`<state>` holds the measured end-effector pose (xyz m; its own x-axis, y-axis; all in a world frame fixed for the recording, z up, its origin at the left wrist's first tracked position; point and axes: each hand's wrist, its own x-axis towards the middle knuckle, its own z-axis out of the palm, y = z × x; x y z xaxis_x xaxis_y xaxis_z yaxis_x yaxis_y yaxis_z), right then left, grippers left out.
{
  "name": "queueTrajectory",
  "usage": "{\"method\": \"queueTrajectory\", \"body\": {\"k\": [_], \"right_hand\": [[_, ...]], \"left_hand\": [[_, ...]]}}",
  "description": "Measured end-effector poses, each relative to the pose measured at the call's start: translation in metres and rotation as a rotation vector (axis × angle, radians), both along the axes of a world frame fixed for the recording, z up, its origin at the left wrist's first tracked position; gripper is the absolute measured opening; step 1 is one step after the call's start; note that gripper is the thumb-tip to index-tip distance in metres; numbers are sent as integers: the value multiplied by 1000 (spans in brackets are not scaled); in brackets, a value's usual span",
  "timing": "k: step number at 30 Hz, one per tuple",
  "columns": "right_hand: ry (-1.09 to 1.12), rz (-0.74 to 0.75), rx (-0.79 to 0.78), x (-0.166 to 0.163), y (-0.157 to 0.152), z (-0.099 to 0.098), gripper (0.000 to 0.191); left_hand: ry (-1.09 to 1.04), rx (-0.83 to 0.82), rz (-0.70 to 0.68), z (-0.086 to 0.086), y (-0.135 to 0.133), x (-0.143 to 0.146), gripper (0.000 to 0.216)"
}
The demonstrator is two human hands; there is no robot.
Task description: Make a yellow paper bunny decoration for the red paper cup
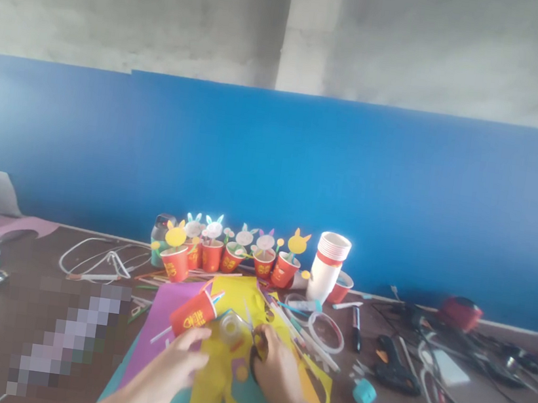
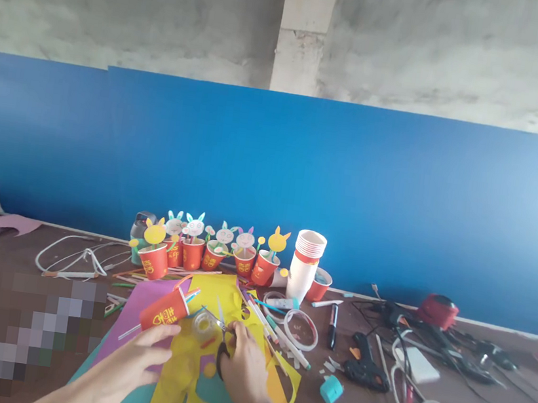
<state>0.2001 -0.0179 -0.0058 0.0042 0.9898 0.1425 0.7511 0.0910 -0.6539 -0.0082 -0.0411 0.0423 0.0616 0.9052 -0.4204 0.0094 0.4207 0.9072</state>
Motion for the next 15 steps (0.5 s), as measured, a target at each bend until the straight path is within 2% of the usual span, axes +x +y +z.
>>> {"method": "queueTrajectory", "body": {"k": [2,4,6,8,11,15], "right_hand": [[12,-1,-14,0,0,1,34],[21,-1,-15,1,1,1,34],[25,-3,-4,1,2,1,33],[30,-9,10,2,3,0,32],[35,-19,5,2,4,-2,32],[57,-40,-3,2,6,-6,32]], "left_hand": [[-147,-90,109,-1,1,2,46],[-233,-83,177,-2,3,4,39],[-314,-31,121,-5,5,7,29],[-349,-5,-19,-9,8,10,21],[-179,48,-130,-15,15,17,27],[187,326,-131,-14,24,29,48]]}}
